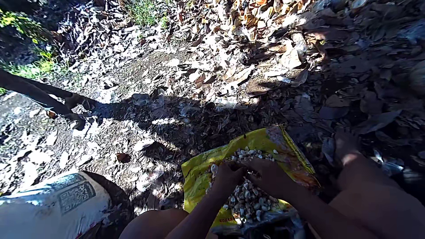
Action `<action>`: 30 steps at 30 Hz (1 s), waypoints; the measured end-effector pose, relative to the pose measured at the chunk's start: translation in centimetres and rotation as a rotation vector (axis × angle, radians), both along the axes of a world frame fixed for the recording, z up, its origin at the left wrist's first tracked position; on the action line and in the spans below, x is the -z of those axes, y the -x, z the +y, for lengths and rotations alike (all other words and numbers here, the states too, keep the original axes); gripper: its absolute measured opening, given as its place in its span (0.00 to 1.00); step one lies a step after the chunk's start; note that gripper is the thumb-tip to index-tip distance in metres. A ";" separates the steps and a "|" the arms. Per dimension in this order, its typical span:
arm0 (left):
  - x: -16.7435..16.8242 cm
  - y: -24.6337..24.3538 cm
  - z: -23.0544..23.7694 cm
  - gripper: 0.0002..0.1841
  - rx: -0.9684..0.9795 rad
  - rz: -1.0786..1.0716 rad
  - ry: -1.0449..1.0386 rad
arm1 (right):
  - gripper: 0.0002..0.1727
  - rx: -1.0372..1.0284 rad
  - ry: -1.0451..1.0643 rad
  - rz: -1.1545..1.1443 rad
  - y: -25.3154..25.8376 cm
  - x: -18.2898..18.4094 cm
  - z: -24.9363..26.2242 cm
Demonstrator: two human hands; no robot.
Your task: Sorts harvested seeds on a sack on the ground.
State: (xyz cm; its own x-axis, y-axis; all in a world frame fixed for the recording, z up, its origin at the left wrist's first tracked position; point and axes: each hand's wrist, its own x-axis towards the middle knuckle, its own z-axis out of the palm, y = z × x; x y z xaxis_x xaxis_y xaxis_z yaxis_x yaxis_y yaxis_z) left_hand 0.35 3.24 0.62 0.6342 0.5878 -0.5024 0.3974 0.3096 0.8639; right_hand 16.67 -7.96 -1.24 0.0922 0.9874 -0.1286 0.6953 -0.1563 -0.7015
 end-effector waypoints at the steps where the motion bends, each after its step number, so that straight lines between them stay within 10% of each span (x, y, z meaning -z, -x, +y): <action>1: 0.1 -0.1 -0.1 0.08 0.002 0.000 0.018 | 0.24 -0.017 -0.032 -0.042 0.0 0.1 -0.1; 13: 0.1 0.7 0.6 0.14 0.154 -0.011 0.156 | 0.17 0.106 -0.065 -0.187 -0.1 0.3 -0.3; 21: 4.1 2.8 4.5 0.13 -0.023 0.201 -0.126 | 0.17 -0.279 0.673 -0.145 1.4 1.9 -0.6; 30: 13.3 7.8 4.0 0.23 0.693 0.856 -0.355 | 0.14 -0.543 0.829 -0.189 3.4 3.5 -2.8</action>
